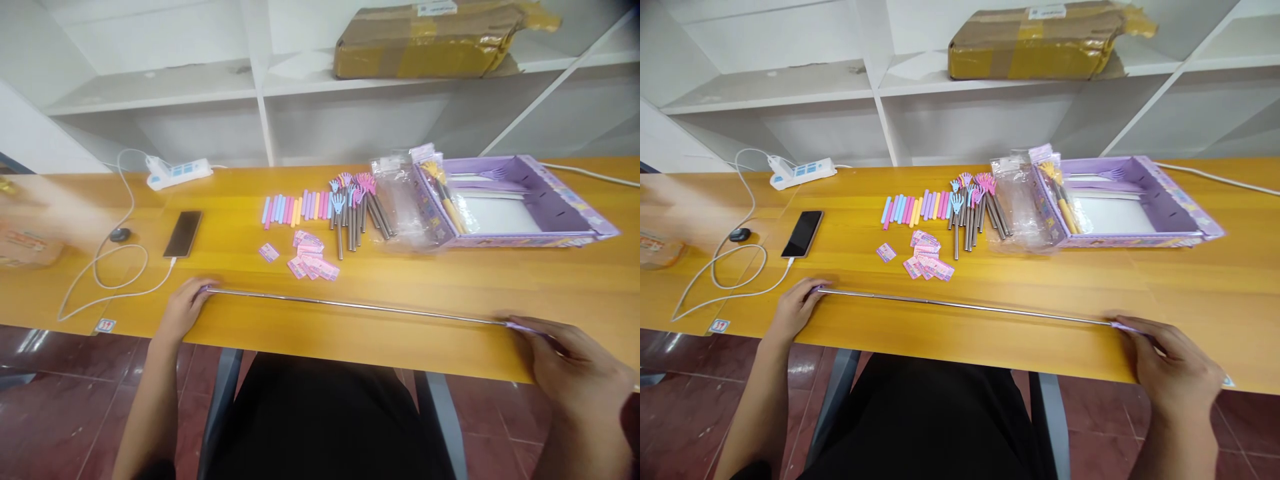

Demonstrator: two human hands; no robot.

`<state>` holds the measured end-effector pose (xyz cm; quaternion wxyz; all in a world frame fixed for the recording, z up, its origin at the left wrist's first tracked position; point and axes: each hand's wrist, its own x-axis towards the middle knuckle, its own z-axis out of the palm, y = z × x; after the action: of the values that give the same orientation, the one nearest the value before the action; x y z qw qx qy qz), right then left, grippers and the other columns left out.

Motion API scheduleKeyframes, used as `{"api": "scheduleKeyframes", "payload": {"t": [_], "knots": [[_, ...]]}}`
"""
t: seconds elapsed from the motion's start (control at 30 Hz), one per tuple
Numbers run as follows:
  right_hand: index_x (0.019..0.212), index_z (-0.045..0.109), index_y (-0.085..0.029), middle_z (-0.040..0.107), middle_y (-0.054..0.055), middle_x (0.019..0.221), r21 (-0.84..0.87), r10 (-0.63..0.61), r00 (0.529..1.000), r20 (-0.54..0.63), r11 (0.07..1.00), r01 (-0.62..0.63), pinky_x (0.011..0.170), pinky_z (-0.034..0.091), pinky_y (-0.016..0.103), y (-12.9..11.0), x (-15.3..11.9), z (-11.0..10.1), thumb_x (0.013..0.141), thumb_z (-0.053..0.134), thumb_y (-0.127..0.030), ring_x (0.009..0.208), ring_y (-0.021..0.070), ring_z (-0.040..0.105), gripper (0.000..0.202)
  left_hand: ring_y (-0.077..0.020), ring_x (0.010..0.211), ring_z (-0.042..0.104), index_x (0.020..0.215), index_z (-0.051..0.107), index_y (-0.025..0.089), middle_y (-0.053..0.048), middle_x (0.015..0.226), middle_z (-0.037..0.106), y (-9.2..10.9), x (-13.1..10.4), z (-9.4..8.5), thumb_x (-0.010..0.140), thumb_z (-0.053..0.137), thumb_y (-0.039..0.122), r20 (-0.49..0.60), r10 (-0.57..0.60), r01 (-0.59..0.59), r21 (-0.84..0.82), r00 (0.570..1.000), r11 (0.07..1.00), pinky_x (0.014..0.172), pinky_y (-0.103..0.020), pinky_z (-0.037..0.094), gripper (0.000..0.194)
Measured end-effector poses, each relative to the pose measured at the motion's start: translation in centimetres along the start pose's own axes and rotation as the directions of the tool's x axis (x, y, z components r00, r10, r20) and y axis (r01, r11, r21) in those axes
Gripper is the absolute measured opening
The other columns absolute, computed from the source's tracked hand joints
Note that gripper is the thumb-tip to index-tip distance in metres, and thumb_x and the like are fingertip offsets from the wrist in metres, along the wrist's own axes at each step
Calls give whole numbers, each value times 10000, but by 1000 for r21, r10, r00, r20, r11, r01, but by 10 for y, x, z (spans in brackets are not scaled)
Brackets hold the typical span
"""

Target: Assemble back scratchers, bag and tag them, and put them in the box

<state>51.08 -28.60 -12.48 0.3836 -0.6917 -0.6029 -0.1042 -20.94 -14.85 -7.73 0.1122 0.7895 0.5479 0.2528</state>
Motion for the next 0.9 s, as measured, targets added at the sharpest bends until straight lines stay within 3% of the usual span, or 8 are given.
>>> {"api": "scheduleKeyframes", "payload": {"t": [0.2, 0.43, 0.63, 0.8, 0.9], "knots": [[899, 817, -238, 847, 61, 940, -11, -34, 999, 15, 999, 34, 795, 614, 351, 1, -1, 0, 1004, 658, -452, 858, 251, 811, 286, -221, 952, 748, 1121, 762, 238, -49, 1029, 792, 2, 0, 1, 1087, 590, 432, -25, 16, -17, -23, 1000, 1000, 892, -327, 573, 261], [906, 822, -278, 850, 67, 950, -12, -47, 999, 20, 999, 47, 818, 625, 379, -1, 0, -2, 1007, 665, -381, 865, 260, 815, 213, -213, 918, 757, 1062, 770, 231, -46, 993, 798, 3, 0, 0, 1086, 597, 449, -35, 42, -42, -26, 999, 999, 873, -317, 583, 280], [923, 819, -299, 846, 80, 944, -13, -59, 998, 14, 998, 59, 797, 621, 392, 5, -2, -1, 1016, 671, -379, 856, 258, 810, 192, -220, 941, 803, 1132, 769, 229, -60, 1094, 844, 1, -3, -3, 1028, 634, 632, -3, 12, -12, -20, 1000, 1000, 879, -305, 623, 437], [927, 803, -293, 842, 87, 926, -44, -88, 996, -3, 995, 88, 757, 615, 397, 7, 4, -5, 1025, 670, -402, 839, 266, 807, 198, -213, 905, 806, 1005, 769, 240, -47, 1025, 850, 14, -1, -19, 1043, 585, 663, 131, 52, -52, 2, 990, 999, 866, -297, 615, 463], [890, 794, -287, 827, 79, 871, -42, -113, 992, -62, 993, 110, 721, 608, 384, 3, 12, -6, 1001, 715, -419, 766, 255, 789, 190, -210, 916, 805, 1053, 754, 245, -45, 1054, 847, 30, 2, -28, 1066, 553, 646, 210, 81, -88, 24, 974, 996, 849, -288, 601, 449]]}}
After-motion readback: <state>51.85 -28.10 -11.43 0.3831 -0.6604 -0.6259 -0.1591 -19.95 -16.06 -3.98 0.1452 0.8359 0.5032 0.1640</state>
